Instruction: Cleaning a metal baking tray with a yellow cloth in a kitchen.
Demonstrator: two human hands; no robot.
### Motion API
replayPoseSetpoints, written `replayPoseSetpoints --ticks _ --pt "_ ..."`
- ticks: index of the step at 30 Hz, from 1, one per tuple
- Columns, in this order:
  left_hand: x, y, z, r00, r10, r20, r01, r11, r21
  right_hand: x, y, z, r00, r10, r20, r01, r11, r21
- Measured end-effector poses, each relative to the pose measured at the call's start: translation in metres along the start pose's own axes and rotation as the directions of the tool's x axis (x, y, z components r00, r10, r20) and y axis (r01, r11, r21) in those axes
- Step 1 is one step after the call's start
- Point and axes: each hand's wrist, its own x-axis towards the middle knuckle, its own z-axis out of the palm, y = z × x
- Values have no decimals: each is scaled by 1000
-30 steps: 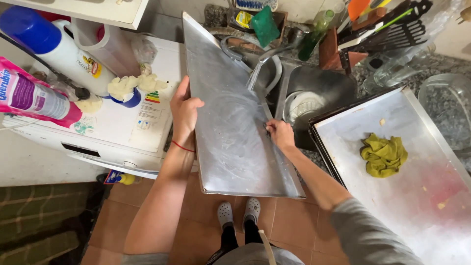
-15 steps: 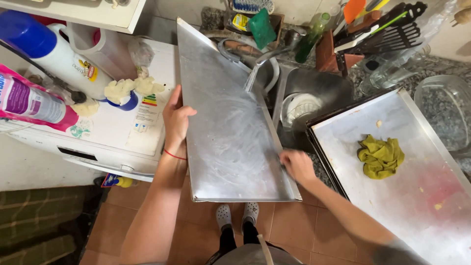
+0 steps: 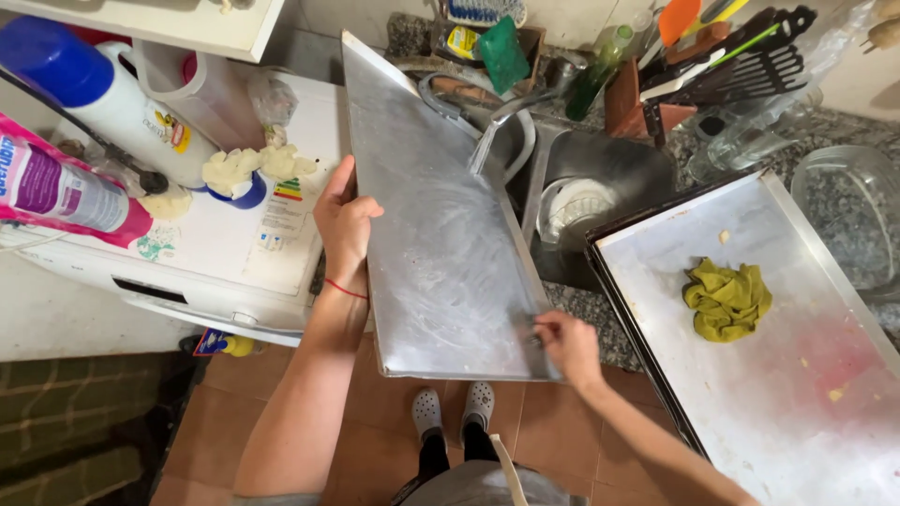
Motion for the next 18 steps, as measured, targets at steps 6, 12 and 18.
replayPoseSetpoints --ticks 6,12,18 --pt "-1 3 -4 1000 9 4 -9 1000 -23 -36 -178 -49 973 -226 43 205 935 288" --pt "-2 12 6 1000 -10 -22 10 1000 4 -41 -9 -32 989 -42 139 30 995 91" --pt "-8 10 3 1000 -2 -28 3 999 33 -37 -43 -38 978 155 138 -150 988 -49"
